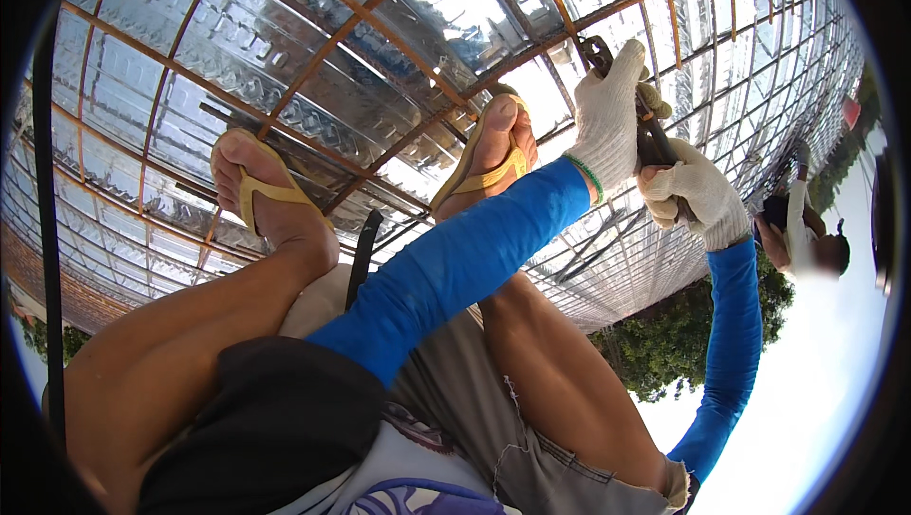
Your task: The person works on a metal scaffolding structure, using pliers to twist and secure wire ties at the joints of the metal frame. The camera is mounted facing the worker's feet and the underside of the structure, showing the repetitive process of fastening the grid.
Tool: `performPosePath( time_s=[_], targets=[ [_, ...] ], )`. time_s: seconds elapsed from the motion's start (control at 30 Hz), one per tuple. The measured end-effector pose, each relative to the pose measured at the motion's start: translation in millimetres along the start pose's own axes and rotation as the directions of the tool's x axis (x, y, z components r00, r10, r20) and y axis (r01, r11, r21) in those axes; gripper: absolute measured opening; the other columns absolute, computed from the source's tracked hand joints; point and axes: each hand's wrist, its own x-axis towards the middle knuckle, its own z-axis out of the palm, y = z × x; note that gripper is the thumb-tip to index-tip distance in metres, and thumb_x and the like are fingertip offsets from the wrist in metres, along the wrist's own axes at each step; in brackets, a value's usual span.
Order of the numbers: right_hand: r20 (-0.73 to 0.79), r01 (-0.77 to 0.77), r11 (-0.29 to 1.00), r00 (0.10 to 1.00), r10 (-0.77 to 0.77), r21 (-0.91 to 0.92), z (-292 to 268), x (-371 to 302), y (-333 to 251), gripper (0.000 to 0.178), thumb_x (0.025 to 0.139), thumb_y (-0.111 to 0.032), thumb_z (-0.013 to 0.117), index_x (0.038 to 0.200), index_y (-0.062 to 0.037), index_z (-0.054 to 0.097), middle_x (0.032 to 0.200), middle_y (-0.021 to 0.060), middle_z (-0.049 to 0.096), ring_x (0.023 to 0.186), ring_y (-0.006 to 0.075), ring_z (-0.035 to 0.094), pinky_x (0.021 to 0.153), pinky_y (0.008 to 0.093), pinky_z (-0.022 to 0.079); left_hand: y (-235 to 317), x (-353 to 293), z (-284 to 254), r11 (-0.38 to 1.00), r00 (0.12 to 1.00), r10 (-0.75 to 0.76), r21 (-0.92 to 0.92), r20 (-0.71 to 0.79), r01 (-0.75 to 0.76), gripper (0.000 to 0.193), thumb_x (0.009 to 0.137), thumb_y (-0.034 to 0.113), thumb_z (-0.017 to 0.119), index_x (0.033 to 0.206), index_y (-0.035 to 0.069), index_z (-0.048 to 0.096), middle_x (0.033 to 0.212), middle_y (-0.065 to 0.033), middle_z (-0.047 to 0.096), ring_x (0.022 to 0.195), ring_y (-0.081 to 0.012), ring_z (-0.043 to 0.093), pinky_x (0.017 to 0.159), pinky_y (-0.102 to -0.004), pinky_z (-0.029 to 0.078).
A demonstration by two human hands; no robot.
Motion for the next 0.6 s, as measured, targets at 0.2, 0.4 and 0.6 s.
performPosePath(
  time_s=[0.2, 0.4, 0.6],
  targets=[
    [0.302, -0.063, 0.889, 0.949, -0.087, 0.454, 6, 4, 20, 0.029, 0.094, -0.020, 0.077, 0.105, 0.0029, 0.064, 0.071, 0.0036, 0.057, 0.047, 0.0132, 0.049, 0.043, 0.0327, 0.039, 6, -14, 6, 0.984, 0.997, 0.035, 0.179, -0.066, -0.023, 0.034, 0.100, 0.034, 0.074, 0.093, 0.003, 0.065, 0.068, -0.0063, 0.064, 0.058, -0.0210, 0.069, 0.055, -0.0336, 0.057],
    [-0.212, 0.140, 0.914, 0.949, -0.234, -0.381, 34, -11, 0, 0.043, 0.094, -0.023, 0.081, 0.121, 0.0068, 0.064, 0.092, 0.0124, 0.075, 0.069, 0.0194, 0.073, 0.060, 0.0311, 0.059, 13, -17, 11, 0.981, 0.987, 0.001, 0.193, -0.162, 0.031, 0.033, 0.098, 0.031, 0.074, 0.090, 0.001, 0.065, 0.067, -0.0077, 0.066, 0.054, -0.0201, 0.067, 0.054, -0.0337, 0.055],
    [-0.277, -0.226, 0.168, 0.645, -0.712, -0.959, 77, -9, 11, 0.073, 0.089, -0.020, 0.082, 0.151, -0.0003, 0.047, 0.109, 0.0203, 0.073, 0.090, 0.0359, 0.077, 0.069, 0.0433, 0.063, 14, -19, 18, 0.997, 0.992, 0.015, 0.083, -0.127, -0.005, 0.031, 0.096, 0.027, 0.078, 0.097, 0.001, 0.061, 0.073, -0.0083, 0.066, 0.063, -0.0189, 0.067, 0.059, -0.0364, 0.055]
  ],
)
